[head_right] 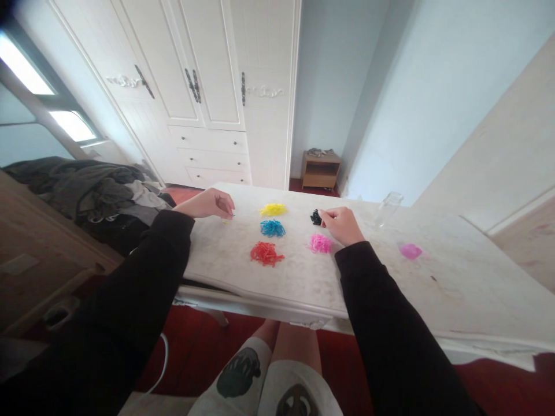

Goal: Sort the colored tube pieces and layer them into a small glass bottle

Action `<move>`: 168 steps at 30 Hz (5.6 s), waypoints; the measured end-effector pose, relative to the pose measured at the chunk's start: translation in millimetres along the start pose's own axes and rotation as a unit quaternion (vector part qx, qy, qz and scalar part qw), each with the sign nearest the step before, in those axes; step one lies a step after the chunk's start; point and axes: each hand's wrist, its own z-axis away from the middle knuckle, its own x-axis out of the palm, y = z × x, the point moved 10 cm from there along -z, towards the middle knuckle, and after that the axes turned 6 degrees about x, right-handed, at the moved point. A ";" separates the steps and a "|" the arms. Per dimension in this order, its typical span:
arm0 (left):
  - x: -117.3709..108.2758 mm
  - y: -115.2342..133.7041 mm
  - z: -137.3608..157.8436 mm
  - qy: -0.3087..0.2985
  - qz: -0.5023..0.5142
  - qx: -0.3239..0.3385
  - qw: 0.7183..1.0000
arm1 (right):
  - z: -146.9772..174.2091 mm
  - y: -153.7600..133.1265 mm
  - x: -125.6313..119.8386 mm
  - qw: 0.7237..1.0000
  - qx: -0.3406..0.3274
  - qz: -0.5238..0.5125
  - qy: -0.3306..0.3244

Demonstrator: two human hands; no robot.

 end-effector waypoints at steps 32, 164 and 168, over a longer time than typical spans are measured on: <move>61.3 50.4 -35.3 0.007 0.100 0.100 0.990 | -0.3 -6.9 7.5 0.999 -0.038 0.015 -0.017; 46.6 37.6 -69.0 0.171 0.112 0.089 0.975 | -1.2 -85.6 27.5 0.992 -0.126 0.001 0.028; 22.0 8.2 -69.1 0.175 -0.054 0.003 0.983 | -5.3 -74.8 7.4 0.992 -0.127 0.014 0.023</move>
